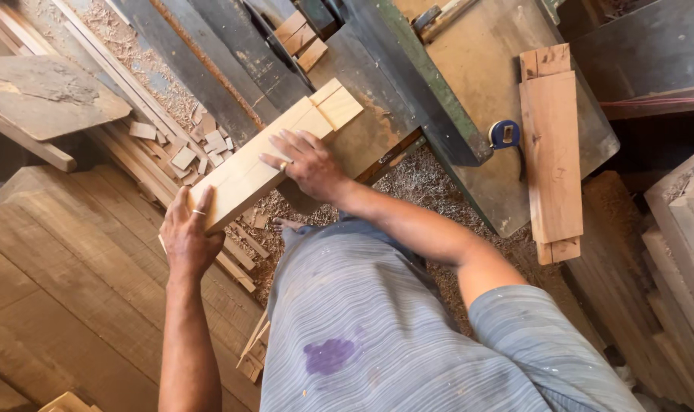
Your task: The person repeatedly picks up wooden planks and feeds them through a table saw to cut them into smaller pieces. The person also uses a tape measure to measure the width of the cut wood pieces and stacks the finished pieces on the floor.
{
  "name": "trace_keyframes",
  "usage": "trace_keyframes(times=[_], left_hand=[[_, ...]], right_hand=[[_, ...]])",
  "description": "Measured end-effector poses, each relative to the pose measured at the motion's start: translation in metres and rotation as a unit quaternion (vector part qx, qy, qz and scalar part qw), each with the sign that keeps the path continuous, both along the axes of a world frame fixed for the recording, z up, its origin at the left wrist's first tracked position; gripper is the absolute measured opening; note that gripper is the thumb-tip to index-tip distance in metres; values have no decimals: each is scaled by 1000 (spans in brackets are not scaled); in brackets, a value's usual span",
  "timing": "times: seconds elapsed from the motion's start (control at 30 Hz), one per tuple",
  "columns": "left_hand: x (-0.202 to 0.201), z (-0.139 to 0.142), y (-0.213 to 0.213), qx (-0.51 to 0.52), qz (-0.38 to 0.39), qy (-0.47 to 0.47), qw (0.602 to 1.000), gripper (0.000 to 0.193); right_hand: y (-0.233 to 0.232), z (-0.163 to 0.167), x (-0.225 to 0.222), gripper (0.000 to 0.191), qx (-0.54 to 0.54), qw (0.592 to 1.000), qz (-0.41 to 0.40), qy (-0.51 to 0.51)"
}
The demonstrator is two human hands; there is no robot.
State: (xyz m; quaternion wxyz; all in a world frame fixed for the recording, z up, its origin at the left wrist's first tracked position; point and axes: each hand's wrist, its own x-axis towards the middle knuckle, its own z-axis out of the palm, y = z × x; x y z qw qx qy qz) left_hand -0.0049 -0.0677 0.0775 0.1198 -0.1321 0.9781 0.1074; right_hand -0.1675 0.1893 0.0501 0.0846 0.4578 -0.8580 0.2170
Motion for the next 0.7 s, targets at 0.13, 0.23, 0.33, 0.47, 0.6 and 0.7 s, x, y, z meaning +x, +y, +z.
trace_keyframes(times=[0.13, 0.23, 0.33, 0.47, 0.6, 0.7], left_hand=[[-11, 1, -4, 26, 20, -6, 999, 91], [-16, 1, -6, 18, 10, -9, 1000, 93], [-20, 1, -9, 25, 22, -17, 999, 96], [-25, 1, -10, 21, 31, -27, 999, 96], [-29, -1, -11, 9, 26, -36, 999, 95], [-30, -2, -11, 21, 29, -31, 999, 96]], right_hand=[[-7, -8, -16, 44, -7, 999, -9, -48], [-10, -10, -19, 43, -11, 999, -14, -38], [-13, -9, -25, 42, -13, 999, -12, -31], [-14, -7, -33, 42, -9, 1000, -16, -26], [-11, -6, -34, 43, -20, 999, -20, -35], [-11, -7, -34, 43, -16, 999, -15, -43]])
